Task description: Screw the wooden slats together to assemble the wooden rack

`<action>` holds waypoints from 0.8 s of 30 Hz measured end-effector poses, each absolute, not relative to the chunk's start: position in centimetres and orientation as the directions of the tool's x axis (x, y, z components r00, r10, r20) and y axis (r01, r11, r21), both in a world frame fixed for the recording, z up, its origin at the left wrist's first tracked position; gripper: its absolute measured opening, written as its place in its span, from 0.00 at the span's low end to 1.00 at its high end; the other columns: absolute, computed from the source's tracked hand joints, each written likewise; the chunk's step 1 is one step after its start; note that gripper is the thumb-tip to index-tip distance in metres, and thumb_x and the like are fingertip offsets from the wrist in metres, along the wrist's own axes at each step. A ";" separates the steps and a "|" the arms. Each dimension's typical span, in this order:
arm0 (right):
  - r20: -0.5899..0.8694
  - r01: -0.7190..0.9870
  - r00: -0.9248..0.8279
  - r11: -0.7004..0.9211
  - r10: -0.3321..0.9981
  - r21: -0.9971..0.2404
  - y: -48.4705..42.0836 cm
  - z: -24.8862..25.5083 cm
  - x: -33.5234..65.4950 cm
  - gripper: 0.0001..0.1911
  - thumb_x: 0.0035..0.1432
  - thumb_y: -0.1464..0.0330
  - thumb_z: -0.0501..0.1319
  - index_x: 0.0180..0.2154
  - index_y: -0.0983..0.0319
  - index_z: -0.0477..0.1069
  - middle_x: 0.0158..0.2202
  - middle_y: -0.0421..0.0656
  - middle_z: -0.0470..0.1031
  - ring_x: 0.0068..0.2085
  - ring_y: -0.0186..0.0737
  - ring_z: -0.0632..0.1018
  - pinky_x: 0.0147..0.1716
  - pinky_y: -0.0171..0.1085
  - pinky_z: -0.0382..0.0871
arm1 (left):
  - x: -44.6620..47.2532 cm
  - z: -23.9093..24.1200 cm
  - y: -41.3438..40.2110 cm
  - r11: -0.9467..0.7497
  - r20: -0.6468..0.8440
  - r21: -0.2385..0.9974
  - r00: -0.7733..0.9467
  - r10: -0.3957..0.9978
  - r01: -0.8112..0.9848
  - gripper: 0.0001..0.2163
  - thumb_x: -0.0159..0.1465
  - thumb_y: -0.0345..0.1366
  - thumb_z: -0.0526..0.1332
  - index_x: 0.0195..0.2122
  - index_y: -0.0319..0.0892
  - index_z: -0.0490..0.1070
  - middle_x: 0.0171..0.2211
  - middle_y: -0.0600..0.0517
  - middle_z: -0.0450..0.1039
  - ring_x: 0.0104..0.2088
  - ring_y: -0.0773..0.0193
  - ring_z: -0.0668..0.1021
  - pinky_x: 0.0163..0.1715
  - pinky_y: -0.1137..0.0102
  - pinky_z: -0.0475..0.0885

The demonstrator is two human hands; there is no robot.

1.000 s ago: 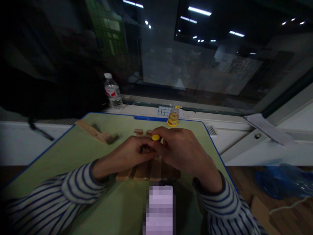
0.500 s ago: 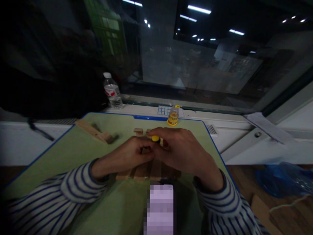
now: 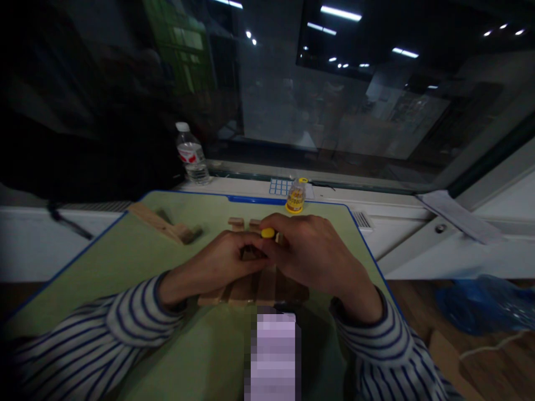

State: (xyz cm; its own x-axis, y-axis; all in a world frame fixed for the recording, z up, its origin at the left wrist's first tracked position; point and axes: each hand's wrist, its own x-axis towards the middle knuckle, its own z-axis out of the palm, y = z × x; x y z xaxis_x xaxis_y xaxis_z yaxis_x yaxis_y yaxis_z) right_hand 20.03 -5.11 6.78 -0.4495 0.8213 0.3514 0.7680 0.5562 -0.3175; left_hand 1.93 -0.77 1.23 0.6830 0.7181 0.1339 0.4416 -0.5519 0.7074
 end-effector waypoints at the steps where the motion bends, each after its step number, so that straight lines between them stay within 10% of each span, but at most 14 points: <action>1: 0.350 0.771 -0.445 0.552 0.824 -0.317 -5.1 6.7 20.0 0.09 0.60 0.66 0.59 0.42 0.58 0.73 0.35 0.39 0.79 0.33 0.36 0.78 0.32 0.35 0.66 | 1.9 1.2 -0.8 -0.552 0.130 0.705 0.685 0.717 0.445 0.11 0.62 0.41 0.59 0.43 0.43 0.75 0.37 0.51 0.78 0.36 0.62 0.78 0.35 0.71 0.70; 18: 0.379 0.828 -0.374 0.489 0.846 -0.276 -4.6 6.2 19.9 0.12 0.59 0.59 0.59 0.38 0.61 0.71 0.27 0.40 0.76 0.27 0.37 0.76 0.28 0.35 0.64 | 1.8 0.5 -0.6 -0.560 0.167 0.735 0.699 0.695 0.382 0.10 0.63 0.37 0.58 0.43 0.43 0.74 0.36 0.51 0.77 0.36 0.63 0.77 0.38 0.69 0.71; 24: 0.378 0.741 -0.439 0.567 0.815 -0.360 -4.8 6.6 20.2 0.14 0.58 0.67 0.60 0.47 0.58 0.70 0.39 0.41 0.79 0.31 0.34 0.77 0.32 0.34 0.67 | 1.8 0.9 -0.6 -0.567 0.154 0.738 0.726 0.670 0.366 0.12 0.64 0.36 0.57 0.47 0.41 0.73 0.35 0.50 0.77 0.34 0.64 0.77 0.36 0.69 0.71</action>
State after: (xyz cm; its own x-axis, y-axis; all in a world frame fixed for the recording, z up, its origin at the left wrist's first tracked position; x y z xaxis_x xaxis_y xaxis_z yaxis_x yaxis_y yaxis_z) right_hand 20.22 -4.78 6.64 -0.4389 0.8149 0.3785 0.7410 0.5665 -0.3604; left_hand 1.78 -0.61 0.85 0.7264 0.6697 0.1544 0.3656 -0.5668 0.7383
